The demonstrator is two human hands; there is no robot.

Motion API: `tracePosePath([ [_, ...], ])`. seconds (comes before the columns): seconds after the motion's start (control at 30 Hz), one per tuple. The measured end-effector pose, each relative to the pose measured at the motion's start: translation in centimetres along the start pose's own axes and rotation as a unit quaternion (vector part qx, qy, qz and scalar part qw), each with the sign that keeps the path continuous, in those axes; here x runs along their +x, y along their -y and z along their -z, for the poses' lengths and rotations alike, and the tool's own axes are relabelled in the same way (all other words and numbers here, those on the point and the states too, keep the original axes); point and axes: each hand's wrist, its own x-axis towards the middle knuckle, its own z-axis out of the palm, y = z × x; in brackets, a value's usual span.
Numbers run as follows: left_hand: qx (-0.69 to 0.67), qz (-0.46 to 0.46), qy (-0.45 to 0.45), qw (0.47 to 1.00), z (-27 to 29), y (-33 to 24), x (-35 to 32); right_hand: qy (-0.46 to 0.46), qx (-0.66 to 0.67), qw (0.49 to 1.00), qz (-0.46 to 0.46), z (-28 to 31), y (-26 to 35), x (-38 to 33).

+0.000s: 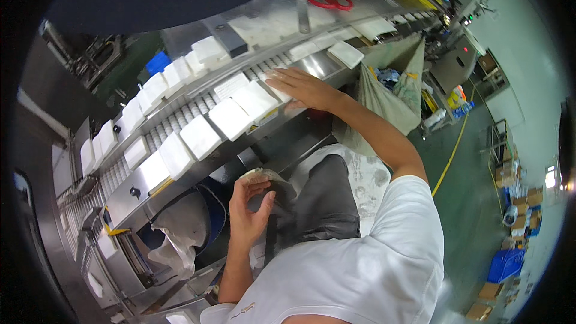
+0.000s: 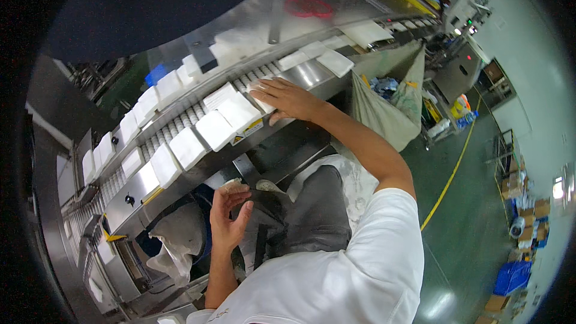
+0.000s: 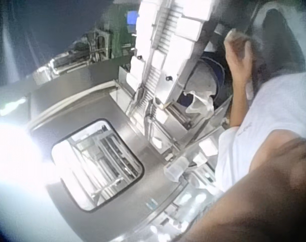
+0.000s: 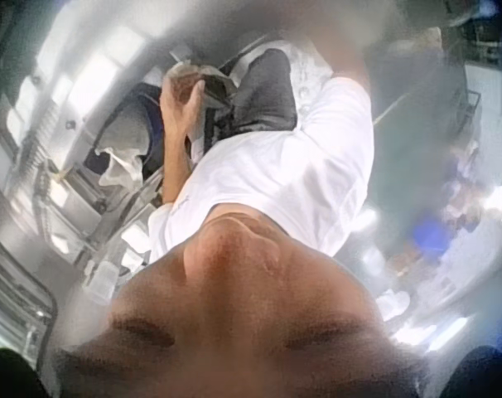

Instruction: The person picks up white rectangular items from a conveyor belt, places some into a large sack, and sets others on a digital scale by hand.

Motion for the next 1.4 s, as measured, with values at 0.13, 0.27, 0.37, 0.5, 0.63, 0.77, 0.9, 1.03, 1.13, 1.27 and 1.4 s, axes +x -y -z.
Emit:
tracePosePath([
  [0.13, 0.011, -0.008, 0.018, 1.0, -1.7, 0.0, 1.8, -0.024, -0.012, 1.0, 0.013, 0.5, 0.1, -2.1],
  [0.27, 0.038, -0.039, 0.006, 0.999, -4.3, 0.4, 3.7, -0.057, 0.133, 0.989, -0.041, 3.6, 2.0, -5.9],
  [0.37, 0.009, -0.041, -0.011, 0.999, -6.9, 0.2, 5.5, -0.072, 0.442, 0.881, -0.152, 4.9, 4.8, -9.0],
  [0.5, -0.233, 0.027, 0.0, 0.972, -10.6, 2.1, 7.3, 0.014, 0.729, 0.664, -0.168, 5.7, 7.4, -12.0],
  [0.63, -0.281, 0.139, -0.019, 0.949, -12.5, 2.7, 8.0, -0.016, 0.656, 0.72, -0.226, 5.1, 7.6, -13.8],
  [0.77, -0.242, 0.124, -0.057, 0.961, -13.4, 2.0, 9.0, -0.044, 0.55, 0.791, -0.266, 6.5, 7.8, -14.1],
  [0.9, -0.161, 0.064, -0.051, 0.984, -12.7, 2.1, 9.8, -0.053, 0.565, 0.766, -0.301, 4.9, 6.9, -14.3],
  [1.03, -0.142, 0.071, -0.058, 0.986, -11.0, 1.8, 10.3, -0.051, 0.652, 0.686, -0.318, 3.7, 7.4, -12.7],
  [1.13, -0.121, 0.066, -0.089, 0.986, -9.5, 0.9, 10.4, -0.038, 0.664, 0.685, -0.299, 3.0, 7.0, -10.8],
  [1.27, -0.082, 0.047, -0.129, 0.987, -6.7, -1.3, 13.0, -0.053, 0.721, 0.65, -0.235, 3.4, 4.2, -5.4],
  [1.4, 0.019, -0.021, -0.204, 0.979, -3.5, -3.2, 13.5, 0.0, 0.606, 0.739, -0.295, 3.9, -3.3, 4.3],
])
